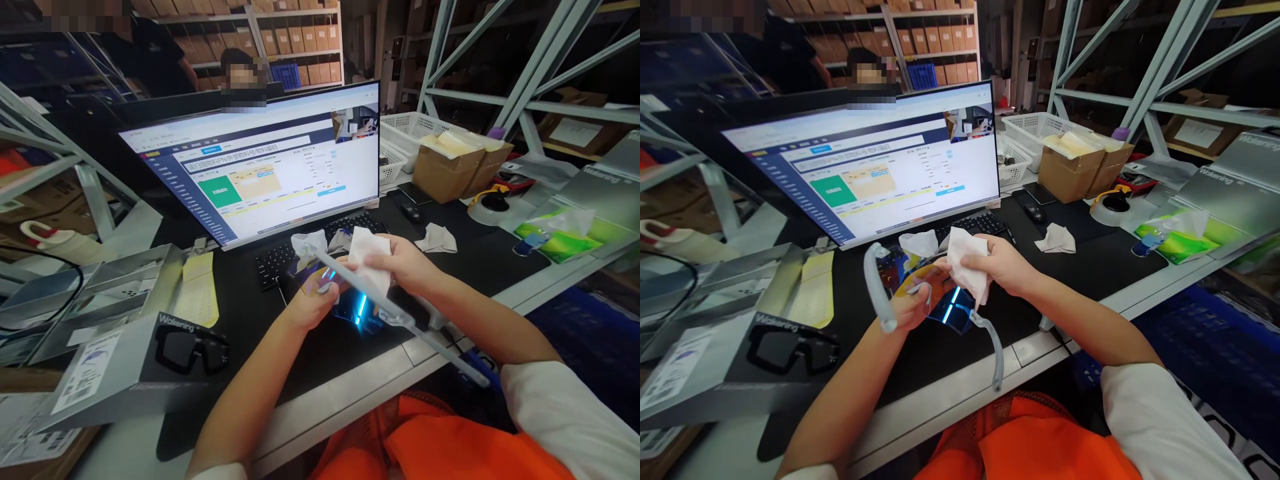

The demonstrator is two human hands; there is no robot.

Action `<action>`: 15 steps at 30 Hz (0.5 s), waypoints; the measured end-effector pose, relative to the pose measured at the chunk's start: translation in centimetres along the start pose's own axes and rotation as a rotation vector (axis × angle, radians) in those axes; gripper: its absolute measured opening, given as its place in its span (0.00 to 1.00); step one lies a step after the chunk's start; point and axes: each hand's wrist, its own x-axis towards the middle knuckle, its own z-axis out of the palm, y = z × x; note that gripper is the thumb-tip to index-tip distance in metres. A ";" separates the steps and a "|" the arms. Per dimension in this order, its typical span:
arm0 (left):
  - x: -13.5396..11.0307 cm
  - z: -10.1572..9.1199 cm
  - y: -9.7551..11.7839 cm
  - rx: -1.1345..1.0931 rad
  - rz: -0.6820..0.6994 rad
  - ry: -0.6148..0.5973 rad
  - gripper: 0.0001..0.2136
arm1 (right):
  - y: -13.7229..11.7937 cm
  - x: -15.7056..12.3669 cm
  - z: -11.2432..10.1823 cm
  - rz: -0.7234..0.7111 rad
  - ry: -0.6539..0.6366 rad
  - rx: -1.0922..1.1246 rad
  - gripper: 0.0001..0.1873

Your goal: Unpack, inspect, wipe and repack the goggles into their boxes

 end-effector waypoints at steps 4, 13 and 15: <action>0.0 -0.7 -0.8 0.031 0.003 -0.092 0.23 | -0.3 -0.2 0.1 -0.047 0.084 -0.263 0.16; 0.4 -1.1 -1.5 0.090 -0.096 0.060 0.26 | 0.4 1.7 -2.3 -0.239 0.081 -0.383 0.19; 0.5 -1.0 -1.0 0.066 -0.073 0.161 0.24 | 0.4 1.4 -4.8 -0.438 0.238 -0.509 0.19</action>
